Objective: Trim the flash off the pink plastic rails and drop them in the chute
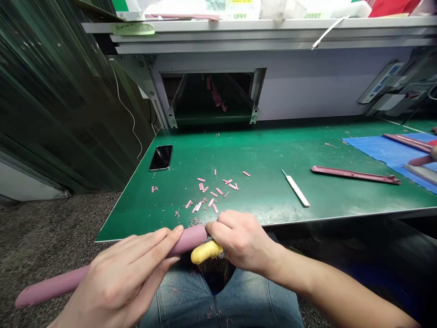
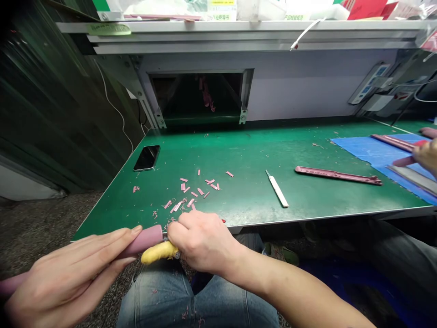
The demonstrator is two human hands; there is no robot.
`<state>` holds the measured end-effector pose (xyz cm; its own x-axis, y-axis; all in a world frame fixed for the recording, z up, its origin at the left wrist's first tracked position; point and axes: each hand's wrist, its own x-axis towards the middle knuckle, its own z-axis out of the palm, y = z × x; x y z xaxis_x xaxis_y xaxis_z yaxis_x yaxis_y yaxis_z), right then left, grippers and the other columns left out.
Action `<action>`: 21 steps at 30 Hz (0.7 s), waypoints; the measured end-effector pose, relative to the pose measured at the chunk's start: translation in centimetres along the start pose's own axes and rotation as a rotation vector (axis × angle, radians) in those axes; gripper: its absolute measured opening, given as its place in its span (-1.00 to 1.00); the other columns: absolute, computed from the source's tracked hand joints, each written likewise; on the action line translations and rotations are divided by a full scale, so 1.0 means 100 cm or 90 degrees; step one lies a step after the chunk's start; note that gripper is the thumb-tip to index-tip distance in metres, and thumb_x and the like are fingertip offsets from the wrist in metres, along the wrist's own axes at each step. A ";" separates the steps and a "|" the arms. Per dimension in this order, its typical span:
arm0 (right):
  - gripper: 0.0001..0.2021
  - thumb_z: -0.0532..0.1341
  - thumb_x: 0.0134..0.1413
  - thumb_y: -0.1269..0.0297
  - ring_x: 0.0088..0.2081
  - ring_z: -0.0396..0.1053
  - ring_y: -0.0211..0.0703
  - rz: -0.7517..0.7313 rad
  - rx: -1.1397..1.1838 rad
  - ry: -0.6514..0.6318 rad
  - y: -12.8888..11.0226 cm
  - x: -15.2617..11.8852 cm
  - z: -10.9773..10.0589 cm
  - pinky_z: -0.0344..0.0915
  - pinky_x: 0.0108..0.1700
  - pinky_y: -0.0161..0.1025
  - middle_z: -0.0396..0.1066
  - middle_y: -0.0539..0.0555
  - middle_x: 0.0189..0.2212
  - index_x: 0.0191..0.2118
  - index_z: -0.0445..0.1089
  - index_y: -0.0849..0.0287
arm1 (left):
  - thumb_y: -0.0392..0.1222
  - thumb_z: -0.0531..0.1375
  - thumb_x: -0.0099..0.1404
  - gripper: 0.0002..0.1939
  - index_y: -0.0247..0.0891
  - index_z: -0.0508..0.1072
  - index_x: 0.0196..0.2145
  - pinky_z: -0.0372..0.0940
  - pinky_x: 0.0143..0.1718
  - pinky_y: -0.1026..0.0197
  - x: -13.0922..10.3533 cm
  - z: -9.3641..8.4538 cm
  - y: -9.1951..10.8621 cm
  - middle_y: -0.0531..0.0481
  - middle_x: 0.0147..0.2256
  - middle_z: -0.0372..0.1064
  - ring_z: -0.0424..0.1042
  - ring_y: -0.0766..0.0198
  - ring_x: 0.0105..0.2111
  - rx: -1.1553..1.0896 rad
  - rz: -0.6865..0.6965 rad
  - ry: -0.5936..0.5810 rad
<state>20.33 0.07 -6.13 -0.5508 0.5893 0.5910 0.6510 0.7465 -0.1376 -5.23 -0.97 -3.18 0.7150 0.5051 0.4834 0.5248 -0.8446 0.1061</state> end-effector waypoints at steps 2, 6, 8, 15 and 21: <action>-0.77 0.00 0.25 0.33 -0.52 0.00 -0.23 0.028 -0.002 0.011 0.001 0.001 0.001 -0.17 -0.51 -0.25 0.16 0.00 -0.56 -0.41 0.30 0.20 | -0.39 0.20 0.23 -0.43 -0.32 0.24 0.19 0.31 -0.03 0.18 -0.002 0.003 0.004 -0.10 0.01 0.41 0.39 0.20 -0.02 -0.002 -0.015 0.017; -0.78 0.00 0.25 0.32 -0.52 0.00 -0.22 0.017 -0.004 -0.026 0.003 0.001 0.001 -0.18 -0.51 -0.25 0.17 -0.01 -0.55 -0.38 0.31 0.19 | -0.38 0.21 0.21 -0.42 -0.27 0.26 0.19 0.33 0.01 0.16 -0.003 0.006 0.008 -0.06 0.03 0.40 0.41 0.18 -0.02 -0.005 -0.030 0.036; -0.75 -0.03 0.25 0.35 -0.52 0.00 -0.22 0.006 -0.008 -0.032 0.003 0.001 0.000 -0.17 -0.51 -0.25 0.16 0.00 -0.55 -0.42 0.29 0.19 | -0.36 0.22 0.20 -0.41 -0.24 0.25 0.19 0.34 0.02 0.17 -0.005 0.007 0.012 -0.04 0.05 0.40 0.41 0.18 -0.01 -0.006 -0.054 0.031; -0.69 -0.05 0.28 0.31 -0.53 0.02 -0.23 0.018 -0.018 0.027 -0.001 0.002 0.006 -0.13 -0.49 -0.26 0.15 0.00 -0.58 -0.47 0.26 0.19 | -0.17 0.21 0.24 -0.47 -0.08 0.28 0.17 0.28 0.07 0.37 -0.008 0.015 0.032 0.15 0.08 0.37 0.44 0.30 -0.04 -0.013 -0.224 0.041; -0.70 -0.03 0.27 0.32 -0.52 0.01 -0.24 0.041 -0.047 0.045 0.001 0.004 0.013 -0.13 -0.47 -0.26 0.14 -0.01 -0.58 -0.50 0.23 0.18 | -0.07 0.18 0.25 -0.50 -0.04 0.30 0.16 0.38 -0.03 0.30 -0.006 0.022 0.040 0.14 0.05 0.40 0.48 0.22 -0.08 -0.003 -0.278 0.055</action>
<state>19.48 0.77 -6.91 -0.4708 0.6097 0.6376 0.7215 0.6821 -0.1196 -2.59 -4.25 -4.92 0.3861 0.7977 0.4633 0.7668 -0.5567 0.3195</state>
